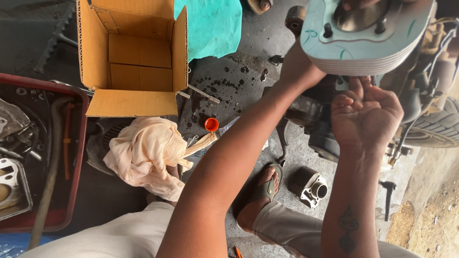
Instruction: Replacing or repairing the cylinder block and piston assembly on a motorcycle engine.
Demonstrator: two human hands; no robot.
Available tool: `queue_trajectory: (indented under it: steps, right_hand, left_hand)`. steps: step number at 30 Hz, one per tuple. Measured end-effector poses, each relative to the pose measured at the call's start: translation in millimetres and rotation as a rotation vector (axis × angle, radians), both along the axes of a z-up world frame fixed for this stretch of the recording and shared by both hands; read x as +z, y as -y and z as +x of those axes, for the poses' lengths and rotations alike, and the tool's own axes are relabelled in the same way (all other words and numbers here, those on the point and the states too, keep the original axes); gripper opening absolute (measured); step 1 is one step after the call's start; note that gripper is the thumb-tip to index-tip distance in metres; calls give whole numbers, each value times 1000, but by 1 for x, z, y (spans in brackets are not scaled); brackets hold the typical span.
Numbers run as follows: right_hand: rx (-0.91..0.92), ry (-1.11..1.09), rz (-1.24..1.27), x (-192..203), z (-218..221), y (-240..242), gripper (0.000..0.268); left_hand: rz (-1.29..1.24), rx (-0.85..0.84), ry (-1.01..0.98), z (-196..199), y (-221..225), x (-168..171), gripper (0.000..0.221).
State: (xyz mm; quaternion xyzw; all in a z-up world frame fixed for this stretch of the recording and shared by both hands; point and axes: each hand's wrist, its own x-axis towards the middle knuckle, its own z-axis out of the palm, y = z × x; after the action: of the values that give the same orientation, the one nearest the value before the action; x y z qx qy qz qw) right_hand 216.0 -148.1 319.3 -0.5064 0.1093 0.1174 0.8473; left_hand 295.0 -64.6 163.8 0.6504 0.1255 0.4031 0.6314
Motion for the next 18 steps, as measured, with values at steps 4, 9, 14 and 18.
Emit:
queue_trajectory:
  steps: [4,9,14,18]
  right_hand:
    - [16,18,0,-1,-2,-2,36]
    - [2,45,-9,-4,-4,-3,29]
    - [-2,77,54,-19,4,5,25]
    - [-63,45,-6,-10,-3,-12,26]
  left_hand:
    - [33,-88,9,2,-2,-7,37]
    - [46,-223,-263,-30,-61,8,26]
    - [182,-193,-290,-59,-112,-25,19]
    - [241,-170,-620,-89,-137,-37,26]
